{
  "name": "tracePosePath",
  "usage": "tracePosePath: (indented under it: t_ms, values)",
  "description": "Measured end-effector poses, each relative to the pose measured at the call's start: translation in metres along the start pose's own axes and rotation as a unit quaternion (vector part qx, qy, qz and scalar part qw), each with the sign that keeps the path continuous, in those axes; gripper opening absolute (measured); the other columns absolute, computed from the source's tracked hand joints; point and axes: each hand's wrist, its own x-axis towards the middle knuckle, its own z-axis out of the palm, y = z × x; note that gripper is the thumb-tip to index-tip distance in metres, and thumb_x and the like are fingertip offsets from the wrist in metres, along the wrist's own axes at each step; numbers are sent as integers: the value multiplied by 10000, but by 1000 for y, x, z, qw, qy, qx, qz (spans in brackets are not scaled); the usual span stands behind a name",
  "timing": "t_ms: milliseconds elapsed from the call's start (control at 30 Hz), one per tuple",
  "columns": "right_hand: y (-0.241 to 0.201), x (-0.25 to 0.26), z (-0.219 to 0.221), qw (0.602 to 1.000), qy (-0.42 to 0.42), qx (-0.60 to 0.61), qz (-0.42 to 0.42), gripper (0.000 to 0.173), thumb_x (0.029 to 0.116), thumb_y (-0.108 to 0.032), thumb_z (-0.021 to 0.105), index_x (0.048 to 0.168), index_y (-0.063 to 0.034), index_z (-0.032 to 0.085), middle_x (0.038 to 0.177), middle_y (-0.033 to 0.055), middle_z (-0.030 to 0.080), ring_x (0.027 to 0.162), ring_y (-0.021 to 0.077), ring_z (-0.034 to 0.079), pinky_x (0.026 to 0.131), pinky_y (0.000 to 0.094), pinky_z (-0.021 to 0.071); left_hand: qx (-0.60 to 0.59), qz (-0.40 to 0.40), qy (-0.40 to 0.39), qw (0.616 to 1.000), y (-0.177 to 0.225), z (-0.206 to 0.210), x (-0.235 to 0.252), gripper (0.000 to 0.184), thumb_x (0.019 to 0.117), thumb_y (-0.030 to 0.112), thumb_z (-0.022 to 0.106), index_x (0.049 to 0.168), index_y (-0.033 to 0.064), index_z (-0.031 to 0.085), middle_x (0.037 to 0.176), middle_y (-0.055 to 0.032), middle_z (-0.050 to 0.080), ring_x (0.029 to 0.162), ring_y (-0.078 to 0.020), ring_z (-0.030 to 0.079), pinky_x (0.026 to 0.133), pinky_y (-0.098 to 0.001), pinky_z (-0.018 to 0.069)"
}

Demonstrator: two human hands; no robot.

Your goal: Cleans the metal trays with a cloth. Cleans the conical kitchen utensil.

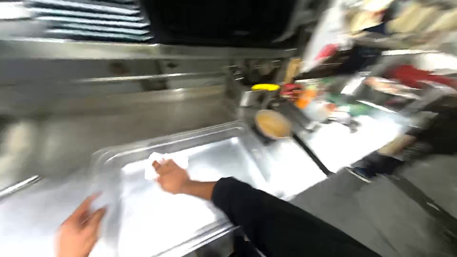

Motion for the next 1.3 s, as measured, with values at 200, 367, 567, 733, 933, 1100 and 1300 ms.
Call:
tracePosePath:
  t_ms: [200, 367, 567, 733, 933, 1100, 1300]
  values:
    - [-48, 36, 39, 991, -22, -18, -128, 560, 1092, -328, 395, 1583, -59, 380, 1659, 117, 343, 1551, 318, 272, 1269, 519, 184, 17, -81, 39, 996, 4, 4, 4, 437, 1042, 71, 555, 1474, 14, 518, 1065, -282, 690, 901, -402, 682, 856, -599, 537]
    - [-46, -34, 27, 926, -130, 24, -354, 505, 1082, -271, 438, 1557, -100, 442, 1637, 72, 395, 1553, 260, 282, 1276, 457, 199, -5, -88, 44, 995, 5, 1, 0, 448, 1052, 72, 554, 1497, 50, 512, 916, -230, 674, 759, -324, 617, 752, -534, 511]
    - [-5, 19, 10, 980, -66, 18, -187, 472, 1079, -229, 438, 1530, -100, 487, 1609, 53, 444, 1536, 276, 319, 1264, 495, 206, -36, -87, 30, 995, 4, 8, 2, 444, 1044, 43, 541, 1488, 58, 514, 895, -197, 645, 716, -272, 574, 710, -476, 498]
    - [-21, 56, 16, 983, -59, -8, -175, 525, 1094, -270, 418, 1565, -41, 405, 1639, 126, 379, 1550, 299, 282, 1275, 472, 175, -19, -72, 29, 997, 16, 16, 3, 426, 1050, 54, 534, 1475, 27, 518, 923, -247, 656, 743, -334, 597, 727, -537, 497]
    - [93, 10, -25, 978, -21, -5, -209, 455, 1084, -223, 423, 1513, -107, 516, 1602, 41, 456, 1525, 229, 348, 1276, 439, 208, -44, -84, 51, 994, 7, 21, 3, 463, 1051, 71, 549, 1511, 70, 499, 918, -232, 642, 716, -298, 560, 683, -515, 473]
    - [199, -96, -93, 997, 1, -77, 6, 459, 1042, -124, 475, 1498, -104, 528, 1564, 68, 500, 1485, 245, 413, 1243, 462, 299, -63, -73, 58, 994, 5, 22, 2, 469, 1035, 40, 558, 1499, 98, 519, 868, -186, 633, 649, -230, 512, 616, -458, 438]
    - [214, -113, -123, 938, -53, -304, 160, 449, 1017, -6, 426, 1459, 17, 501, 1523, 209, 499, 1470, 394, 398, 1247, 579, 181, -30, -50, 42, 997, -1, 22, 4, 440, 1009, -3, 555, 1440, 84, 563, 739, -127, 530, 570, -220, 429, 546, -445, 378]
